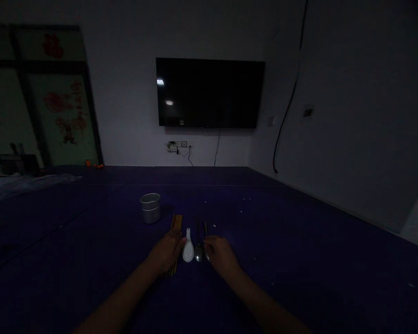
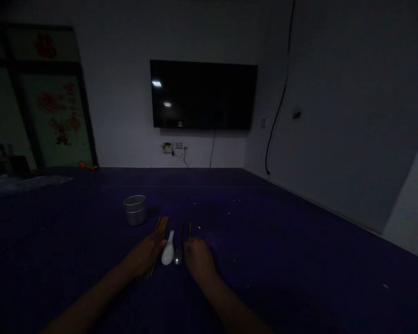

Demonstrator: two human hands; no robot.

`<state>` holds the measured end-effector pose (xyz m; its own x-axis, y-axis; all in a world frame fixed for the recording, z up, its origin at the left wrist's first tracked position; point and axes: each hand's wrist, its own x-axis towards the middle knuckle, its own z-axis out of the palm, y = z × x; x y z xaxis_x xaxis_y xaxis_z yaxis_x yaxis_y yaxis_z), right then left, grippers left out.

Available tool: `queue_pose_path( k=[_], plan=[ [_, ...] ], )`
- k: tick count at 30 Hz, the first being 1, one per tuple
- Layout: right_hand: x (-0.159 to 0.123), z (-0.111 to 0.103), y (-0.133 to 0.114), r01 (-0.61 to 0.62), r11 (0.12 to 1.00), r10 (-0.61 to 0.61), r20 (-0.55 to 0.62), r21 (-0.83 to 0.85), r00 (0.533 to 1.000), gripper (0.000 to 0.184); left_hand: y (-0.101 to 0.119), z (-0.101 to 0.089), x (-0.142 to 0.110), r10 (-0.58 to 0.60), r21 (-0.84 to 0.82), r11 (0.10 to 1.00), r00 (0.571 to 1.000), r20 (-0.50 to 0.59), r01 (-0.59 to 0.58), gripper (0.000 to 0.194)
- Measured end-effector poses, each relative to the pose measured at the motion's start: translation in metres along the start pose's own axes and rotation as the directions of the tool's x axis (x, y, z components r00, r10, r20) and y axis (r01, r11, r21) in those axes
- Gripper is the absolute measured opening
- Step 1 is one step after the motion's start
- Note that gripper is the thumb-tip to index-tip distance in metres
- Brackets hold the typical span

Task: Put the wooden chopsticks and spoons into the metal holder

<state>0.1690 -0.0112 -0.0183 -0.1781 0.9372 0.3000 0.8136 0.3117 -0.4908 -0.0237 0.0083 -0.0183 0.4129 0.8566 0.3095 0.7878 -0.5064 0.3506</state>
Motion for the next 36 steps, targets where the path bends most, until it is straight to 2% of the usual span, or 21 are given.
queue_pose_path(
  k=[4, 14, 23, 36],
  plan=[
    [0.0, 0.0, 0.001, 0.005, 1.0, -0.005, 0.0, 0.004, 1.0, 0.029, 0.0, 0.0, -0.001, -0.012, -0.001, 1.0, 1.0, -0.001, 0.012, 0.053],
    [-0.001, 0.0, 0.001, 0.03, 1.0, -0.03, -0.014, -0.001, 0.999, 0.028, 0.002, -0.003, -0.004, 0.022, 0.125, 0.992, 0.999, -0.027, -0.018, 0.05],
    [0.0, 0.001, 0.001, 0.031, 0.999, -0.031, -0.005, -0.01, 1.0, 0.027, 0.003, -0.002, -0.004, 0.203, 0.091, 0.974, 0.978, 0.052, -0.207, 0.059],
    [0.0, 0.001, 0.001, 0.048, 0.999, -0.048, -0.006, 0.004, 0.999, 0.03, 0.01, -0.012, -0.005, 0.12, 0.107, 0.986, 0.989, 0.087, -0.128, 0.052]
  ],
)
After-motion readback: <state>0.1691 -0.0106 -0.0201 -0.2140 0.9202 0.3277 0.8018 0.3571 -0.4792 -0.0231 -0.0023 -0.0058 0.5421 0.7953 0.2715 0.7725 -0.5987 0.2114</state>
